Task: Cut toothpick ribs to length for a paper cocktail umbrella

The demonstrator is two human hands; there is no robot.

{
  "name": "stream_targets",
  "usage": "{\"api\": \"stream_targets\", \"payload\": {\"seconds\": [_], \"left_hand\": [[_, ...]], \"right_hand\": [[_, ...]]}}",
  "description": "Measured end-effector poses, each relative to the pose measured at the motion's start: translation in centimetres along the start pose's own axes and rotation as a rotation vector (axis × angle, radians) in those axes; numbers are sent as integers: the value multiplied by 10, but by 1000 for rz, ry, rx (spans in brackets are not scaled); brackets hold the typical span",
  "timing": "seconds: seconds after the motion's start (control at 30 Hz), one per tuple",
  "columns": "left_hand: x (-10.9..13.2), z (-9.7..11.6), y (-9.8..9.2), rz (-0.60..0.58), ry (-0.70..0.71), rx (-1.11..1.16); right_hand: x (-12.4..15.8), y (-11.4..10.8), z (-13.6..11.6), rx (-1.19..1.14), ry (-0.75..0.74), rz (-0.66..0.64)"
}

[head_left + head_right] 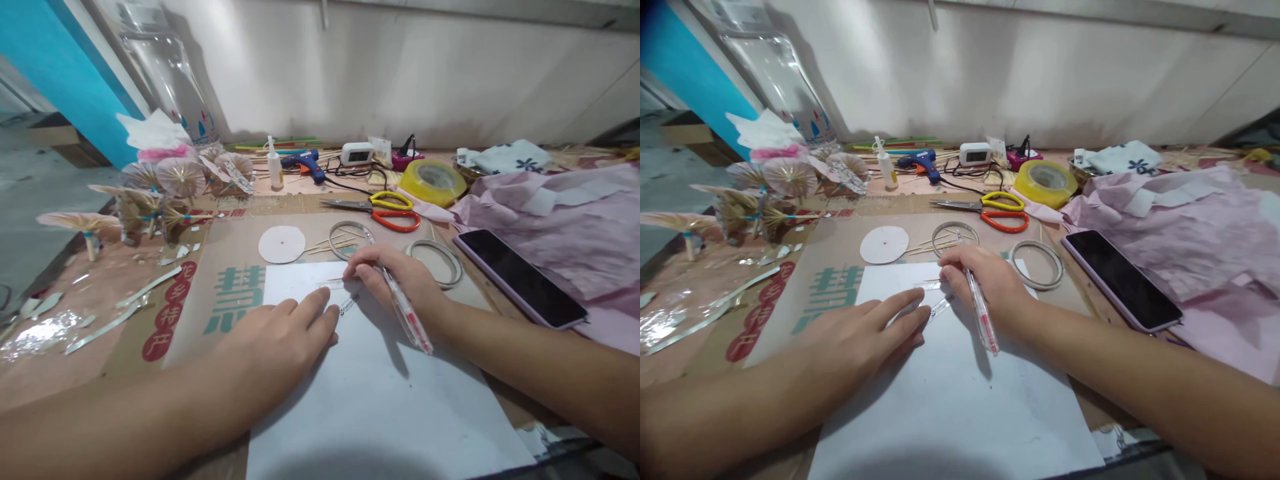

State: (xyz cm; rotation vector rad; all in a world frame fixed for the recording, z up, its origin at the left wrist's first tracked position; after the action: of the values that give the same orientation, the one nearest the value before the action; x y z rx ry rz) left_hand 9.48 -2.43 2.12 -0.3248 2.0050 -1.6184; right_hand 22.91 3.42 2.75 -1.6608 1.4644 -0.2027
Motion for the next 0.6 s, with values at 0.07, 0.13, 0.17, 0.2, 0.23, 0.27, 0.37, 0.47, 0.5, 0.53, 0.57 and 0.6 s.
{"api": "stream_targets", "payload": {"seconds": [0.07,0.13,0.17,0.2,0.23,0.27,0.37,0.47,0.5,0.53,0.57,0.6], "left_hand": [[-1,1,0,-2,1,-16],[-1,3,-2,19,11,-39],[-1,4,-3,32,20,-54],[-1,5,-4,42,33,-67],[0,7,-4,48,46,-78],[0,8,-4,49,59,-85],[1,10,-4,35,79,-94],[1,10,-4,24,89,-104],[1,10,-4,20,92,-106],[0,11,-5,18,96,-107],[0,11,-5,15,98,-109],[-1,11,-5,13,99,-110]], "right_hand": [[-1,0,-1,13,-4,4],[-2,-1,-3,17,-9,7],[-2,-1,-4,17,-13,6],[-3,-1,-5,18,-17,4],[-3,-1,-6,20,-19,0],[-3,-1,-6,23,-17,-6],[-3,1,-3,33,8,-30],[-2,4,0,25,19,-55],[-2,5,0,20,16,-60],[-2,6,0,16,13,-63],[-1,6,-1,14,11,-65],[-1,7,-1,12,8,-67]]}}
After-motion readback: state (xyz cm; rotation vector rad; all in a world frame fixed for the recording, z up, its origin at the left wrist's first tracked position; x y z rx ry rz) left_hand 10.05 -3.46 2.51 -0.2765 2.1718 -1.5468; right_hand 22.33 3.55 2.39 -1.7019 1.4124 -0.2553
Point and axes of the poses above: each hand's wrist, its own x-axis away from the middle knuckle, its own y-axis out of the palm, z = x × y, the point moved 9 cm from there along -x, towards the middle knuckle, and after that the axes turned 3 degrees about z, right-handed, at the moved point
